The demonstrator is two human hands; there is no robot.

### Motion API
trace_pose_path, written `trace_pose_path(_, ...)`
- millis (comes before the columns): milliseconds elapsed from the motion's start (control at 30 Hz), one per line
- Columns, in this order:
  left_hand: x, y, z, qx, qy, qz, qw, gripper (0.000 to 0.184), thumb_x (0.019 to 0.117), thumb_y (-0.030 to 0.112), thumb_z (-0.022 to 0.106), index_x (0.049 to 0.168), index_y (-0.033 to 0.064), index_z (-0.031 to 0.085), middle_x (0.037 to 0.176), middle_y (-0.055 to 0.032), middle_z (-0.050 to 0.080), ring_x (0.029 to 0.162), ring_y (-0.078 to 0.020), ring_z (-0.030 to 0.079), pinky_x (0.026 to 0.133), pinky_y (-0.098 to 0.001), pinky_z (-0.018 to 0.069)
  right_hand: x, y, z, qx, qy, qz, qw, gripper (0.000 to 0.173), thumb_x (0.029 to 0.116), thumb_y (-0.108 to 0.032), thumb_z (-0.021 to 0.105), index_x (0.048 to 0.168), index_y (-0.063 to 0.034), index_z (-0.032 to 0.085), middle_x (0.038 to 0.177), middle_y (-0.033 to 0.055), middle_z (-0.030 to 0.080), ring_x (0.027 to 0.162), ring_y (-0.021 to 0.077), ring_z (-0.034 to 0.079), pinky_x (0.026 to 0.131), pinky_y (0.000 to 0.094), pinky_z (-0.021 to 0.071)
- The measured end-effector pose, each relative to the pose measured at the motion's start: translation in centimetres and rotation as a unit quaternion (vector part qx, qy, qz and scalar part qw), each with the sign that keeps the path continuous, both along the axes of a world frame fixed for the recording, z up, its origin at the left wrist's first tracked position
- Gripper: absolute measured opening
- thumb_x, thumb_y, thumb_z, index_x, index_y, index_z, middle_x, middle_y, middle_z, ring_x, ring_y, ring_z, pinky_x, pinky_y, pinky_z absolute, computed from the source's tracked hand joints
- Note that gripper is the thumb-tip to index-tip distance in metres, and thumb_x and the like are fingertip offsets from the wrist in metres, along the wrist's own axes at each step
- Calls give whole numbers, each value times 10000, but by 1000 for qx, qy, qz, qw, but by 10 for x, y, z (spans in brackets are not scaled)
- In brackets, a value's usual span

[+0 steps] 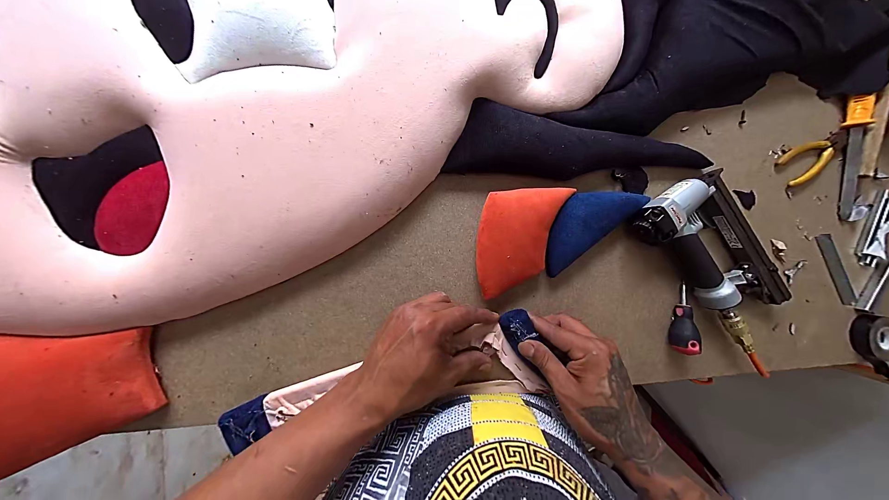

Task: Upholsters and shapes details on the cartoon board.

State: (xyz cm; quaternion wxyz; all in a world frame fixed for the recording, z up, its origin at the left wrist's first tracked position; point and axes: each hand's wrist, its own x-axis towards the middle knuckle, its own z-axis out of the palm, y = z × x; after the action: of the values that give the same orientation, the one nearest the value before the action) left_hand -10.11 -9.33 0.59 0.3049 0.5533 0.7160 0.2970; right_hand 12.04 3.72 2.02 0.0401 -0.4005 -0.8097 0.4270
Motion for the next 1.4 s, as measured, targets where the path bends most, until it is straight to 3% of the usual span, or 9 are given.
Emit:
trace_pose_path(267,0,2,1,-20,-14,7,1000,367,840,541,771,1157,356,747,924,215,704,844,54,615,734,-201,533,-1,3,-3,-3,3,17,1000,310,988,-456,629,1174,-263,786,1021,-120,733,929,-9,679,795,223,597)
trace_pose_path(500,-1,2,0,-12,-27,-8,1000,344,865,519,758,1165,350,753,970,209,716,919,49,630,784,-198,541,-2,3,-3,-10,1,12,1000,299,983,-442,639,1160,-257,792,1016,-119,733,918,-12,678,786,216,597)
trace_pose_path(900,-2,4,-1,-7,-33,-11,999,340,865,515,763,1153,335,761,971,202,713,926,49,623,785,-186,535,-3,4,-6,8,4,25,1000,292,981,-434,634,1149,-257,795,1033,-116,739,950,-7,681,807,222,596)
trace_pose_path(1033,-6,10,-1,-5,-36,-32,999,351,829,477,803,1127,296,763,1022,174,691,989,21,612,826,-183,534,-3,5,-4,10,-5,22,1000,302,975,-451,638,1150,-263,797,1014,-115,736,934,-10,675,796,219,589)
trace_pose_path(1167,-16,26,2,7,5,-91,996,343,766,487,831,1020,266,761,928,163,676,925,-12,594,786,-198,506,-3,6,-2,-3,-9,20,1000,310,975,-465,640,1175,-280,788,1017,-126,732,930,-18,673,793,207,587)
trace_pose_path(1233,-26,32,0,39,16,-144,989,326,819,518,779,1003,250,758,889,147,678,879,-16,610,764,-209,520,-2,6,-1,-5,-7,20,1000,311,980,-469,636,1181,-283,785,1021,-130,733,930,-18,676,795,208,592)
trace_pose_path(1300,-41,41,-4,86,4,-189,978,331,961,511,643,1062,219,763,890,114,702,852,-20,650,752,-225,558,-3,7,1,-10,-9,19,1000,319,987,-479,627,1182,-282,785,1016,-121,736,931,-9,680,801,221,595)
trace_pose_path(1400,-53,58,-8,161,11,-203,966,267,1048,294,547,1159,167,753,876,47,703,820,-84,659,734,-263,562,-10,10,14,-30,-38,14,999,346,989,-486,620,1171,-247,792,1000,-57,760,941,32,697,851,248,576)
